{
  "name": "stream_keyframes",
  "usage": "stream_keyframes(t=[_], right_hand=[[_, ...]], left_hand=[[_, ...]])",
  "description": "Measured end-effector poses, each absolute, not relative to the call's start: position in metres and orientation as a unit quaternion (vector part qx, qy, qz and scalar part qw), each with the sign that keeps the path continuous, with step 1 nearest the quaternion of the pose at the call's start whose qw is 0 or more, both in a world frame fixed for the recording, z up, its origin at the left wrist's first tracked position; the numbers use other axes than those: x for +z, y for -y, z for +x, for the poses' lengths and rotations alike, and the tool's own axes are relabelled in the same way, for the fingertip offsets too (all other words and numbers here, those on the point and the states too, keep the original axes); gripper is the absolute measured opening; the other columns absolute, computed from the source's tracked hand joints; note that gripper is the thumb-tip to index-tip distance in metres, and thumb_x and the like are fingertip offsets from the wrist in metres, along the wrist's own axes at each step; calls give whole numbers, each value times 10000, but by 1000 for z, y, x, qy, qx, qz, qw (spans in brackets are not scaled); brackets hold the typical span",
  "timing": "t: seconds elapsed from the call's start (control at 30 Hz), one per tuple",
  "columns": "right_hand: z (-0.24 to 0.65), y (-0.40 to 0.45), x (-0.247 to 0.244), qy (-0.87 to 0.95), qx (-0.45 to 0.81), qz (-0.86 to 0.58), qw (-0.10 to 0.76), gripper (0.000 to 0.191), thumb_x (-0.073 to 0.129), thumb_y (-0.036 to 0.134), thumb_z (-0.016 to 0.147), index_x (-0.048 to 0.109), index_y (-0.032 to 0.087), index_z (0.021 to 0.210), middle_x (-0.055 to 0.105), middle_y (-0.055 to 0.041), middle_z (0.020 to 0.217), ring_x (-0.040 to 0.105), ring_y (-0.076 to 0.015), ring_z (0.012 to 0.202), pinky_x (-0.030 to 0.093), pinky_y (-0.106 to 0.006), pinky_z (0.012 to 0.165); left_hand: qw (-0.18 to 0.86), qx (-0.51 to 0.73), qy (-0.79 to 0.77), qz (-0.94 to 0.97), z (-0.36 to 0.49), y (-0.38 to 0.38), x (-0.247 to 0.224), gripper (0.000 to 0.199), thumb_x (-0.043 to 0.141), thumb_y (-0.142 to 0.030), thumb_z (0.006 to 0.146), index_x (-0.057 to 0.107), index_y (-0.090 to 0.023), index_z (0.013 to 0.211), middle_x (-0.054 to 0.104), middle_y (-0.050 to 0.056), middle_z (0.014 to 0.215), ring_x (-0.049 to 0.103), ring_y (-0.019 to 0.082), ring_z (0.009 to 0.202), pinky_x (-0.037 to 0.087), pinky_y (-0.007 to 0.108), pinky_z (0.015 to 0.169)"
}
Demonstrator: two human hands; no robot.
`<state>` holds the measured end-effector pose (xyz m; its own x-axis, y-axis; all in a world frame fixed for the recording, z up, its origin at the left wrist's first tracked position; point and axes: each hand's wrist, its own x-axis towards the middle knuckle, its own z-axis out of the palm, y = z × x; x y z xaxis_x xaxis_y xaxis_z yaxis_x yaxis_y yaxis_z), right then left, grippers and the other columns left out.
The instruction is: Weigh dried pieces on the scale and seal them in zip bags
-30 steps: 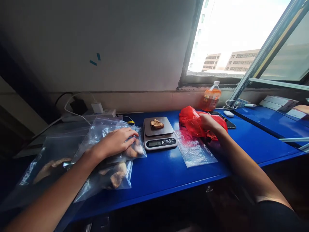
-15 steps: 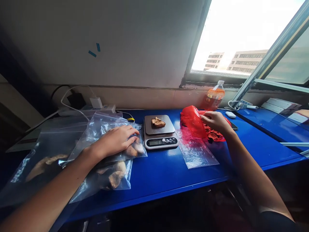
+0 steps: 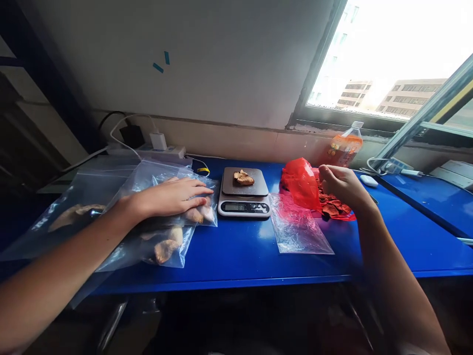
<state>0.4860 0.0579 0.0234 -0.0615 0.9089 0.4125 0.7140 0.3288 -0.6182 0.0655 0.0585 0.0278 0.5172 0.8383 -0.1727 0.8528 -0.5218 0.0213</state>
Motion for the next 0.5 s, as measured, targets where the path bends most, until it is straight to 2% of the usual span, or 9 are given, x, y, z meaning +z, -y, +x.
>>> stream_keyframes(t=[0.13,0.23,0.37,0.5], right_hand=[[467,-48,31,729,0,-534,428,509,491,564,890,381,200,553,359,30,486,324,-97,474,252,-252,464],[451,-40,36,752,-84,-489,433,426,568,487,868,439,196,585,405,28,509,345,-99,488,284,-256,491],[443,-44,34,774,-117,-445,435,291,666,426,802,506,204,705,498,13,638,410,-113,552,354,-257,534],[465,-60,26,748,-128,-495,423,207,646,381,797,556,204,853,555,-39,836,514,-157,691,432,-288,622]], left_hand=[[59,-98,-489,865,68,-55,28,736,327,-754,880,310,-351,1495,305,4,1559,283,326,1408,234,489,1120],[55,-109,-497,859,71,-53,29,835,358,-815,819,299,-337,1502,296,21,1563,284,352,1405,236,489,1116],[42,-106,-493,863,72,-53,28,824,345,-813,826,335,-326,1490,324,36,1550,305,348,1395,252,481,1108],[37,-94,-486,868,70,-53,26,804,343,-798,838,351,-320,1485,345,40,1540,322,344,1386,272,488,1100]])
